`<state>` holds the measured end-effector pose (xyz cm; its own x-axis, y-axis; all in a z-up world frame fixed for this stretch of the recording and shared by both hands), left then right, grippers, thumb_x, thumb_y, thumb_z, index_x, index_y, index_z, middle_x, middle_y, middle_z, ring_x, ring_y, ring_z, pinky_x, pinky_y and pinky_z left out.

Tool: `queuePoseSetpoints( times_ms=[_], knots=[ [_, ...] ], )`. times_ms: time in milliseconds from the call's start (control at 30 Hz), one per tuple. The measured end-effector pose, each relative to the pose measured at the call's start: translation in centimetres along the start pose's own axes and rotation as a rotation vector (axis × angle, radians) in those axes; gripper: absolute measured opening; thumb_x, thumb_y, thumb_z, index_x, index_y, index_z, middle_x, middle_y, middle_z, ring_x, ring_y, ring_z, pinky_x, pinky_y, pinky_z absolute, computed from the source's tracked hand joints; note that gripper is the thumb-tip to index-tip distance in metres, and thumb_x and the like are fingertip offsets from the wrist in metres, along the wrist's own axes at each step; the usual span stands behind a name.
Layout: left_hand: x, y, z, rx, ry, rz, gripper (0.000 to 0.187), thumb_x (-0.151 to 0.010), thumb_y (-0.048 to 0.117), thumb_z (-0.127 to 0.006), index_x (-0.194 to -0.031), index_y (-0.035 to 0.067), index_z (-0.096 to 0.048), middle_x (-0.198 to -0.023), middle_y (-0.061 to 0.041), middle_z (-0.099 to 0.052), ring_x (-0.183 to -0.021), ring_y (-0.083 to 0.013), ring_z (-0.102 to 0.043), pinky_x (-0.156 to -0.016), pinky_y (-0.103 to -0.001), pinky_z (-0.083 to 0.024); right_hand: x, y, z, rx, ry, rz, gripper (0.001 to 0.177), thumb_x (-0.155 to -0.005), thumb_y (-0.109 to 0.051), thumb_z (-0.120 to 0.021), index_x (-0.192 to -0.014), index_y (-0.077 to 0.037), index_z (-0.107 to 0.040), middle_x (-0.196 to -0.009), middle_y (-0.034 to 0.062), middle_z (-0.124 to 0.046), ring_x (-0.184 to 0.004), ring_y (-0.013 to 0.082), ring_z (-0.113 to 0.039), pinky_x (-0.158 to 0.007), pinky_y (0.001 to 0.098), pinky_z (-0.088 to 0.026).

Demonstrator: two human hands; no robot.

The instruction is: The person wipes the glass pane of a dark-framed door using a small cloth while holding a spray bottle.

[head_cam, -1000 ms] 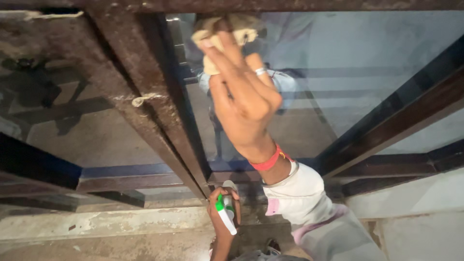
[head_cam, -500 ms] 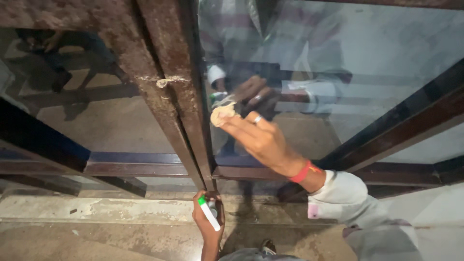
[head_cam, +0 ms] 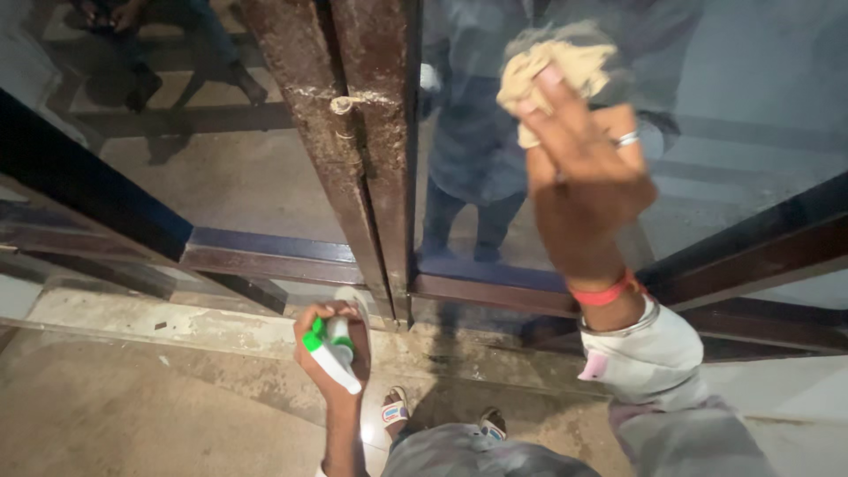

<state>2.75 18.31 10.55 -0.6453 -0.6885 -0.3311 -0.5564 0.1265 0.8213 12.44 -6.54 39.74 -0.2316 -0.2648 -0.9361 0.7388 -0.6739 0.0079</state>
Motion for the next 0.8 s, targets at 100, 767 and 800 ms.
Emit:
queuePoseSetpoints(
  times_ms=[100,767,800],
  knots=[
    [-1.2,2.8,-2.1,-0.440,-0.222,-0.198,0.037,-0.088,-0.014,-0.064,-0.117,0.004,-0.050,-0.099,-0.009,-0.070,-0.091,-0.0175,-0.070,-0.088,-0.030,-0.057,1.4,-0.6,-1.3,0.014,-0.085,0.018,0.038,-0.092,0.008,-0.077,-0.125,-0.009,-0.073,-0.135,0.0085,-0.070,-0.097,0.0242,-0.067,-0.085,0.0318,-0.053],
    [3.2,-4.6,-9.5,-0.322,-0.288,-0.019,0.040,-0.084,-0.008,-0.065,-0.122,0.002,-0.055,-0.087,-0.008,-0.070,-0.075,-0.0163,-0.068,-0.068,-0.028,-0.054,3.4,4.6,-1.7,-0.463,-0.162,-0.326,0.032,-0.092,0.003,-0.067,-0.122,0.007,-0.060,-0.121,0.0126,-0.067,-0.109,0.0230,-0.065,-0.092,0.0346,-0.053],
    [3.2,-3.3,-9.9,-0.393,-0.301,-0.183,0.044,-0.082,-0.008,-0.065,-0.122,0.002,-0.053,-0.086,-0.008,-0.070,-0.079,-0.0168,-0.069,-0.075,-0.028,-0.055,1.4,4.5,0.3,-0.287,-0.025,-0.168,0.021,-0.094,0.006,-0.070,-0.114,0.001,-0.065,-0.114,0.0076,-0.070,-0.106,0.0206,-0.068,-0.096,0.0367,-0.057]
  ],
)
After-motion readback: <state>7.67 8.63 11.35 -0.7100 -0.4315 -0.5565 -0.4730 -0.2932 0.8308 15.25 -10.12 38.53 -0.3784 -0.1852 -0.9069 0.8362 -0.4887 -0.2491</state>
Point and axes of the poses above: each hand's wrist, its own x-axis away from the middle knuckle, its own z-axis out of the back of the hand, y = z × x, the point moved 9 cm from there along -x, towards the middle knuckle
